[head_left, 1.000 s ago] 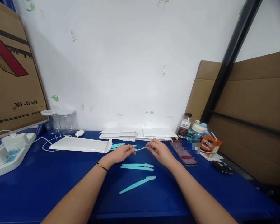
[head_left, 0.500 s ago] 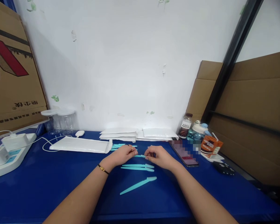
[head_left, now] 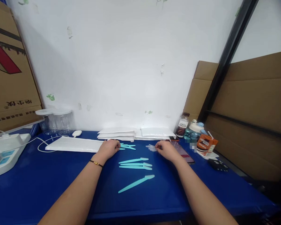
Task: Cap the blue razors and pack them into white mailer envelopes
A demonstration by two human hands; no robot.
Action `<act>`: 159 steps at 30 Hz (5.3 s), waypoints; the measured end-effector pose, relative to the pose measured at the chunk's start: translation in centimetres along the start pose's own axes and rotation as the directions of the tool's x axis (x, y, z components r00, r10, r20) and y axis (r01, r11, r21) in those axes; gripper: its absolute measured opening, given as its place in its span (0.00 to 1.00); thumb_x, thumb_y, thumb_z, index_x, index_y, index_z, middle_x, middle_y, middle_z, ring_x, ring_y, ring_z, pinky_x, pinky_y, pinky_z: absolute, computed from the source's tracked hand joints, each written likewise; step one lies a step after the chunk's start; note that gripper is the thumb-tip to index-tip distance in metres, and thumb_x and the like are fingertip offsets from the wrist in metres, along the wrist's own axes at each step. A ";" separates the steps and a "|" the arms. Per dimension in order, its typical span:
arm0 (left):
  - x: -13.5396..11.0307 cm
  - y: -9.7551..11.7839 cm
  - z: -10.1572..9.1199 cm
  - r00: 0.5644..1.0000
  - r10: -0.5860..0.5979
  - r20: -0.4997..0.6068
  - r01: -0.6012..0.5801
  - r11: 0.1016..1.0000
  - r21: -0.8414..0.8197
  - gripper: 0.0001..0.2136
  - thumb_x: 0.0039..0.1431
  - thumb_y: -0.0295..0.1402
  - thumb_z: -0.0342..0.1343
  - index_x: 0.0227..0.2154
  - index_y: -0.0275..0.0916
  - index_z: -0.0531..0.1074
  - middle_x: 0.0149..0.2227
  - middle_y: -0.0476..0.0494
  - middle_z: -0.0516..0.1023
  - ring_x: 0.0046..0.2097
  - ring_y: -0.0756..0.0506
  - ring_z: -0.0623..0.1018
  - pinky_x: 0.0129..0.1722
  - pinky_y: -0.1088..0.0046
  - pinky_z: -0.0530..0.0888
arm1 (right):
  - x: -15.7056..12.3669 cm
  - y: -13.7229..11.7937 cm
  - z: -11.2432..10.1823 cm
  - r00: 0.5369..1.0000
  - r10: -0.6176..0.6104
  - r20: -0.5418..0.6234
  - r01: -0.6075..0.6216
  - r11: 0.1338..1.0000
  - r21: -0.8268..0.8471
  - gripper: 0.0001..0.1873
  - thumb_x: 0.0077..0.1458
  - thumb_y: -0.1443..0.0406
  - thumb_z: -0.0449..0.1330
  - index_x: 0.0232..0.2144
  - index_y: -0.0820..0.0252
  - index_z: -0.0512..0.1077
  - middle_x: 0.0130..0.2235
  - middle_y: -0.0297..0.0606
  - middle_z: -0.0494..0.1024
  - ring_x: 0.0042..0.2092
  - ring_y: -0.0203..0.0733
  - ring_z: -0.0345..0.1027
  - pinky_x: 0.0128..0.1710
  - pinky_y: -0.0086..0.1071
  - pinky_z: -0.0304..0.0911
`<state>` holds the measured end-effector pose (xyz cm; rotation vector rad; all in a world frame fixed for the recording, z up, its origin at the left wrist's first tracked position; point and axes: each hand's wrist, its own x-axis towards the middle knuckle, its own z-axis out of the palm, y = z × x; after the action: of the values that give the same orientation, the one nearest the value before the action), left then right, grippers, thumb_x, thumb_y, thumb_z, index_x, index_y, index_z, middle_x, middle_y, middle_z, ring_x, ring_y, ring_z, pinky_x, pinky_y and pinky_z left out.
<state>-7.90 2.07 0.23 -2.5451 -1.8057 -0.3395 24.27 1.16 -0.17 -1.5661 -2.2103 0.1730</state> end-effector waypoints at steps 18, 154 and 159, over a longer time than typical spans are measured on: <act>-0.8 3.7 0.4 0.990 0.135 0.041 -0.089 0.818 -0.568 0.15 0.61 0.44 0.37 0.35 0.41 0.63 0.28 0.51 0.69 0.27 0.51 0.69 0.28 0.77 0.65 | 0.3 -0.7 3.1 0.986 -0.092 0.142 0.045 0.952 0.303 0.04 0.43 0.69 0.59 0.27 0.61 0.70 0.25 0.32 0.70 0.26 0.33 0.63 0.25 0.24 0.55; 0.0 7.1 2.1 0.982 0.186 -0.042 -0.191 0.965 -0.180 0.05 0.53 0.34 0.53 0.28 0.40 0.72 0.30 0.48 0.74 0.32 0.48 0.72 0.30 0.76 0.63 | 0.6 -2.5 3.1 0.972 -0.204 0.118 0.148 0.919 0.366 0.06 0.47 0.64 0.59 0.27 0.59 0.76 0.24 0.33 0.73 0.26 0.34 0.64 0.25 0.24 0.56; -0.3 7.0 1.5 0.982 0.190 -0.016 -0.190 0.963 -0.190 0.07 0.52 0.39 0.54 0.30 0.41 0.72 0.31 0.49 0.75 0.34 0.48 0.73 0.31 0.76 0.65 | 0.5 -2.3 3.1 0.963 -0.231 0.137 0.165 0.911 0.377 0.08 0.47 0.64 0.58 0.28 0.59 0.77 0.25 0.33 0.76 0.27 0.35 0.66 0.27 0.25 0.57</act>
<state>-1.20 -0.34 -0.43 -2.8189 -1.5811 -0.5292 20.91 1.28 -2.04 -1.1556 -2.2912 0.6451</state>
